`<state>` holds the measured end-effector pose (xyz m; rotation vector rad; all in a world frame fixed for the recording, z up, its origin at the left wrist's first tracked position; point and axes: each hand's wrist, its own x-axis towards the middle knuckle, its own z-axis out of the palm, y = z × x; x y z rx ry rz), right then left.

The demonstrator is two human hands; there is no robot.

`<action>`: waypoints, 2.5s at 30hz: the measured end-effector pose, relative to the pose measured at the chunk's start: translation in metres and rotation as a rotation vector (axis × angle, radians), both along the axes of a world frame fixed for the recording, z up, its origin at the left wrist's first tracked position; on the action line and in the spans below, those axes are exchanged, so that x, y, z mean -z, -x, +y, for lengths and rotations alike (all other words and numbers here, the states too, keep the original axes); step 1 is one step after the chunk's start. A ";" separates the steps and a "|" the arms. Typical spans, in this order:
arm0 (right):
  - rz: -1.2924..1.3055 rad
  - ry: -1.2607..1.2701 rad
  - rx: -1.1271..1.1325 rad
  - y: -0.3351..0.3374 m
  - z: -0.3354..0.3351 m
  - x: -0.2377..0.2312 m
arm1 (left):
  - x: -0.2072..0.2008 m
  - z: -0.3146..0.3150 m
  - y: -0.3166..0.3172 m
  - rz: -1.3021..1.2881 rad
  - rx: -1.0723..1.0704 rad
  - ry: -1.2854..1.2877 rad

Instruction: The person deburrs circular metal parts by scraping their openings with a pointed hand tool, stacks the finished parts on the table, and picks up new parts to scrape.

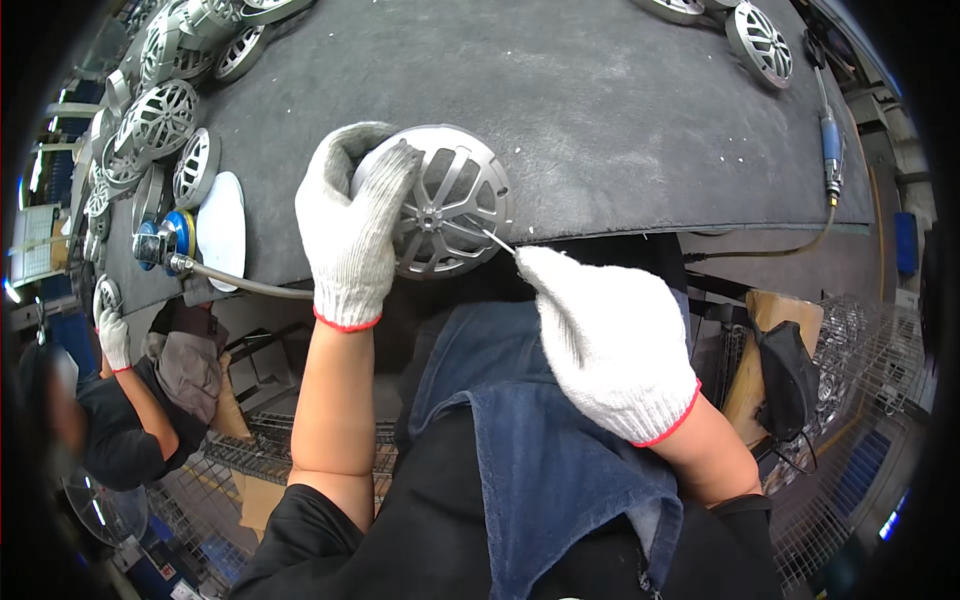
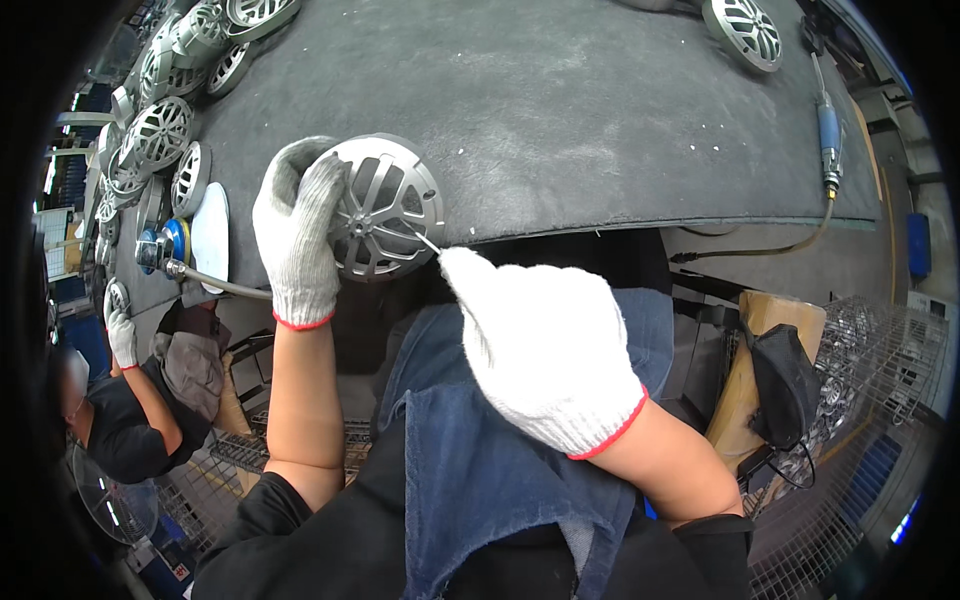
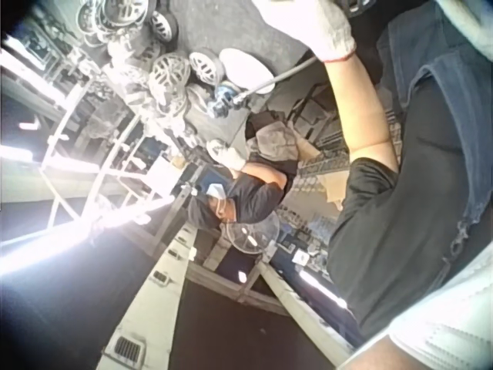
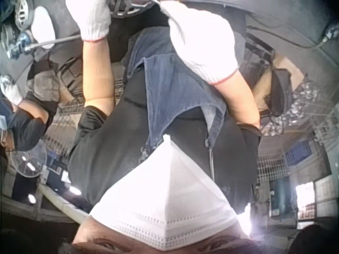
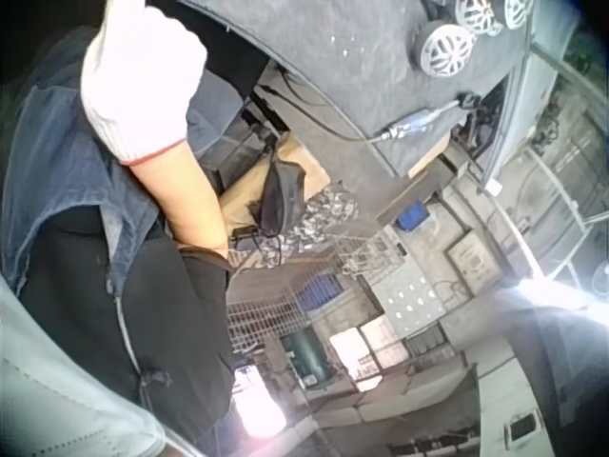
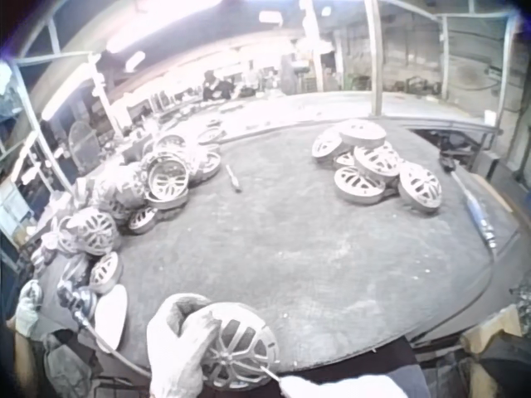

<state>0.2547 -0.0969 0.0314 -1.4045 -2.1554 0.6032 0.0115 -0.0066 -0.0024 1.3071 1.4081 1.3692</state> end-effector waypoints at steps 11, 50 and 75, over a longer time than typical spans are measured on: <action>-0.113 0.058 -0.017 0.006 0.007 -0.030 | 0.005 -0.005 -0.002 -0.063 -0.004 -0.041; 0.208 0.040 0.109 -0.013 0.001 -0.011 | -0.027 0.053 -0.013 0.404 0.255 0.202; -0.470 -0.082 -0.071 -0.032 0.031 -0.040 | -0.073 0.111 -0.079 1.709 0.688 -0.341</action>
